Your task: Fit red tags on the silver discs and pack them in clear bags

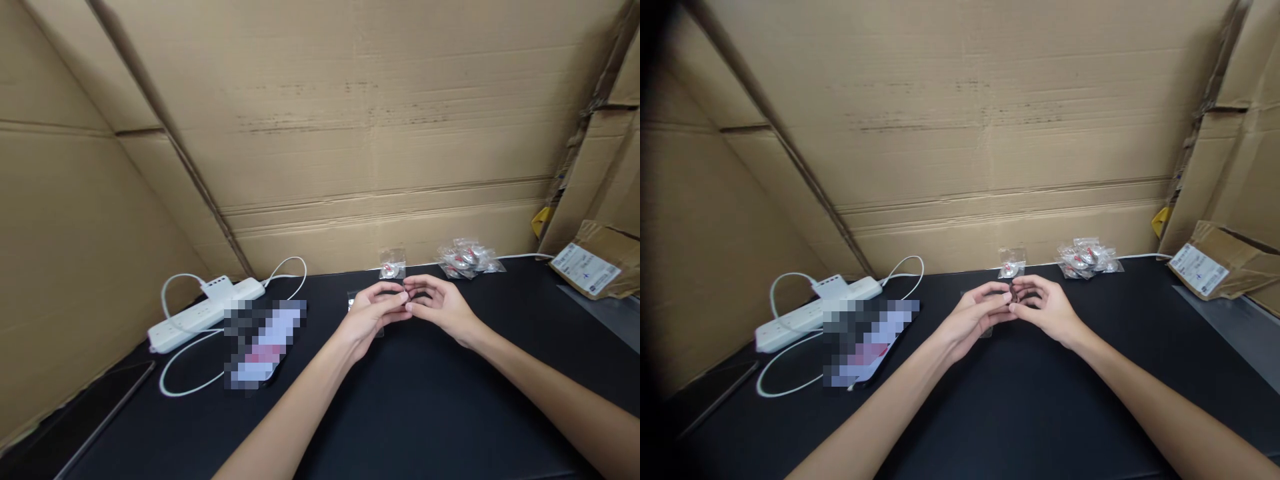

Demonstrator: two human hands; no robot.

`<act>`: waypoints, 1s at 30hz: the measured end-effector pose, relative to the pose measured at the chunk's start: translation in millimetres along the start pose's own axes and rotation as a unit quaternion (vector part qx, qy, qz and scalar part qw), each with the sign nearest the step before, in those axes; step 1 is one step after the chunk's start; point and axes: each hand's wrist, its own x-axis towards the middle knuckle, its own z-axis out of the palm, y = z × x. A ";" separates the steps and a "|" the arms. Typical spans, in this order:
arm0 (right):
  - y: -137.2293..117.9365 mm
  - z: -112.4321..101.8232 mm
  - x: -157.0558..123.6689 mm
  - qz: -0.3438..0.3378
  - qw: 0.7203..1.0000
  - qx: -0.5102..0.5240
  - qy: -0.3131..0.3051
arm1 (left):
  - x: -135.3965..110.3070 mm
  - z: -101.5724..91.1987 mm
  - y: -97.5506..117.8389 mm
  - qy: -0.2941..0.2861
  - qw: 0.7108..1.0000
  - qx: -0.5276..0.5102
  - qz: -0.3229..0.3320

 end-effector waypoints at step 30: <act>2.9 -4.9 2.1 0.014 0.999 0.030 0.011 | 1.3 0.3 4.5 0.023 1.000 0.006 -0.004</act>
